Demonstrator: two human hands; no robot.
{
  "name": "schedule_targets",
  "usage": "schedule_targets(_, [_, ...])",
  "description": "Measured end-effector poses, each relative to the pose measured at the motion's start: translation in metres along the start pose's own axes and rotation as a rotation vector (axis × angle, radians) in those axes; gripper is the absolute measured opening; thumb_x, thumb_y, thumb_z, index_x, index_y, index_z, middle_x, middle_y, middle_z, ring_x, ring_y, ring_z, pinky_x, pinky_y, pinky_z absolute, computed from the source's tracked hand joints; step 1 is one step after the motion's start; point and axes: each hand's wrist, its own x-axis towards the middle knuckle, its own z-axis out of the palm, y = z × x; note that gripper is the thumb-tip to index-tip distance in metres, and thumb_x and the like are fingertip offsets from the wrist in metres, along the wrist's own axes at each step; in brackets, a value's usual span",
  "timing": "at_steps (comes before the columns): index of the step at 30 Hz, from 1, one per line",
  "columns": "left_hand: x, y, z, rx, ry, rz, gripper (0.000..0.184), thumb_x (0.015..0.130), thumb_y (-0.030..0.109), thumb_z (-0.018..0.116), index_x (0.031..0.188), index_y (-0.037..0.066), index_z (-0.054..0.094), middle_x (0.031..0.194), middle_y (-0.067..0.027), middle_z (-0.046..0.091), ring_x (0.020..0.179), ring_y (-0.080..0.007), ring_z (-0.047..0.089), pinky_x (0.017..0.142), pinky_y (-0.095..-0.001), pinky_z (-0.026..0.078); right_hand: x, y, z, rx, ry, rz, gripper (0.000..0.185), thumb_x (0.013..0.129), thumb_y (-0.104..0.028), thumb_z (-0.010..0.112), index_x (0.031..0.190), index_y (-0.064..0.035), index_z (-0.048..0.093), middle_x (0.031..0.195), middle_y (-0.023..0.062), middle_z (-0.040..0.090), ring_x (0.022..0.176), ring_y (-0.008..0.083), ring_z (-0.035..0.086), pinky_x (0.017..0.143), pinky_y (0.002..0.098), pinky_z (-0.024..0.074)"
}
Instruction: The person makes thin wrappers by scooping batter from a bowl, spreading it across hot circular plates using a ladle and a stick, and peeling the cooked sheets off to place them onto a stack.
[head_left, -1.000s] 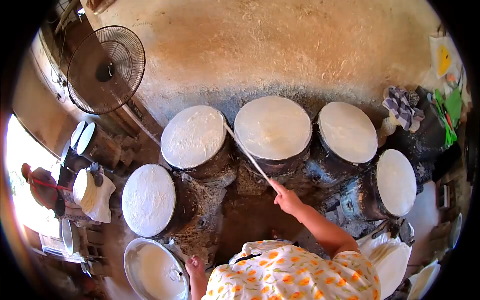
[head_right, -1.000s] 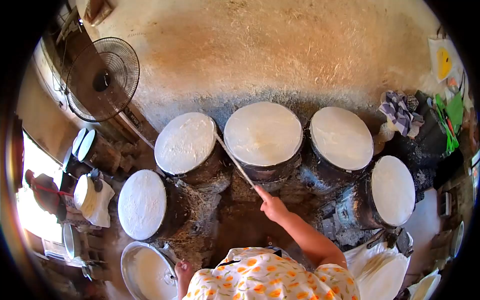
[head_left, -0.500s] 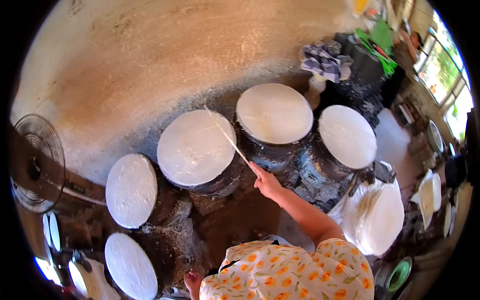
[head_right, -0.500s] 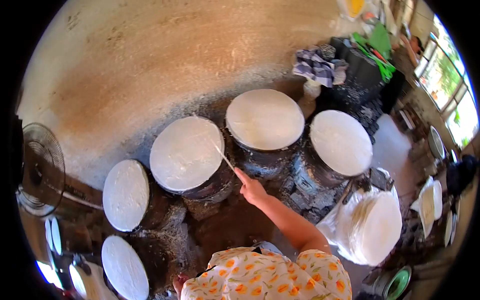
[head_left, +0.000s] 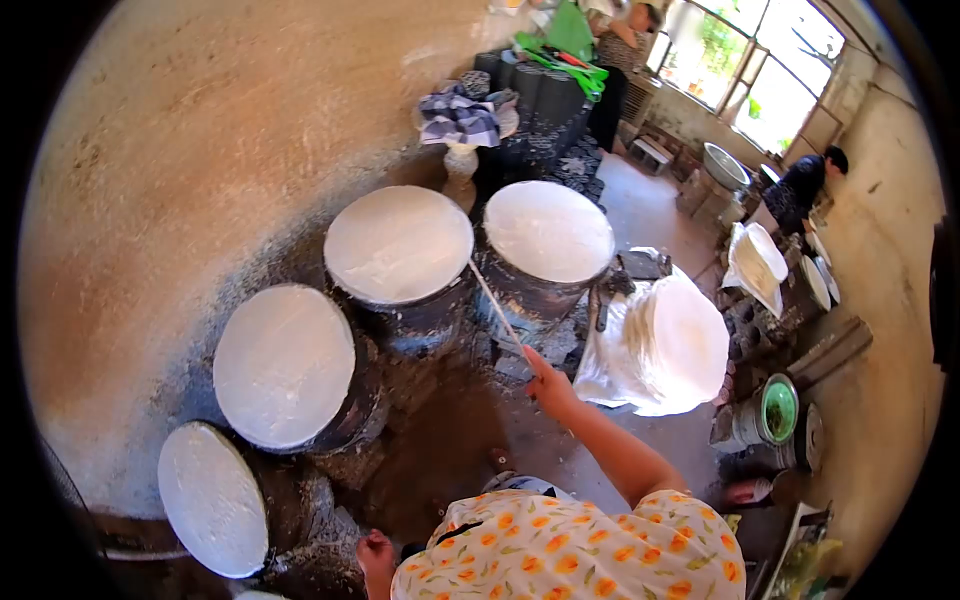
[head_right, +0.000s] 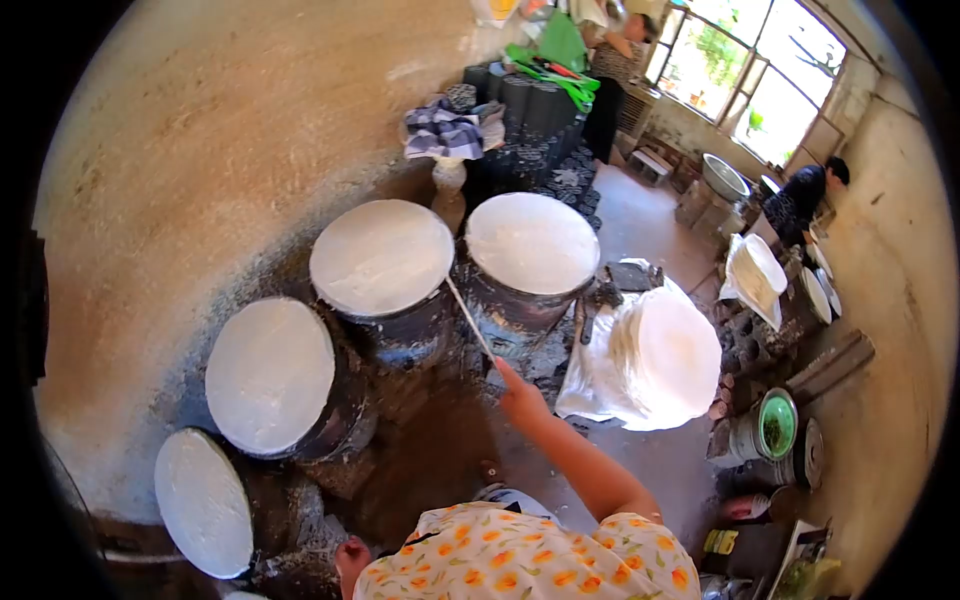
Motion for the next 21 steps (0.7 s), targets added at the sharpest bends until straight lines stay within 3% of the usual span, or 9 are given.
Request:
schedule_targets(2, [0.004, -0.015, 0.027, 0.05, 0.021, -0.009, 0.013, 0.075, 0.0, 0.049, 0.086, -0.006, 0.051, 0.073, -0.0115, 0.056, 0.055, -0.0157, 0.055, 0.052, -0.0225, 0.051, -0.009, -0.001, -0.032, 0.091, 0.023, 0.177, 0.07, 0.085, 0.003, 0.042, 0.144, -0.0326, 0.03, 0.075, 0.0112, 0.06, 0.064, 0.0163, 0.058, 0.062, 0.032, 0.0482])
schedule_targets(7, [0.014, -0.068, 0.084, 0.213, 0.11, 0.049, 0.014, 0.072, -0.002, 0.05, 0.086, -0.006, 0.052, 0.071, -0.0098, 0.056, 0.053, -0.0144, 0.054, 0.051, -0.0224, 0.05, -0.009, 0.056, -0.086, 0.05, 0.19, 0.152, 0.069, 0.087, 0.001, 0.041, 0.144, -0.033, 0.027, 0.077, 0.0104, 0.062, 0.052, 0.0166, 0.056, 0.048, 0.0301, 0.0464])
schedule_targets(10, [0.037, -0.096, 0.103, 0.205, 0.088, -0.037, 0.015, 0.071, -0.004, 0.05, 0.086, -0.006, 0.051, 0.074, -0.0108, 0.056, 0.054, -0.0154, 0.054, 0.051, -0.0225, 0.05, -0.001, 0.056, -0.13, 0.269, 0.154, 0.403, 0.073, 0.086, 0.004, 0.038, 0.146, -0.0341, 0.021, 0.081, 0.0132, 0.063, 0.048, 0.0158, 0.057, 0.04, 0.0307, 0.0462])
schedule_targets(15, [0.054, -0.177, 0.16, 0.309, 0.116, -0.055, 0.02, 0.065, -0.009, 0.05, 0.084, -0.004, 0.051, 0.079, -0.0131, 0.056, 0.055, -0.0181, 0.054, 0.051, -0.0224, 0.05, 0.008, 0.105, -0.195, 0.523, 0.162, 0.438, 0.078, 0.085, 0.01, 0.035, 0.147, -0.0324, 0.015, 0.079, 0.0143, 0.061, 0.047, 0.0182, 0.059, 0.038, 0.0319, 0.0476])
schedule_targets(21, [0.048, -0.281, 0.254, 0.544, -0.042, 0.0, 0.017, 0.065, -0.007, 0.051, 0.082, -0.003, 0.051, 0.075, -0.0113, 0.056, 0.056, -0.0156, 0.053, 0.049, -0.0224, 0.048, 0.0, 0.129, -0.25, 0.695, 0.052, 0.519, 0.076, 0.085, 0.01, 0.033, 0.148, -0.0279, 0.015, 0.076, 0.014, 0.061, 0.047, 0.0188, 0.059, 0.039, 0.0323, 0.0482])
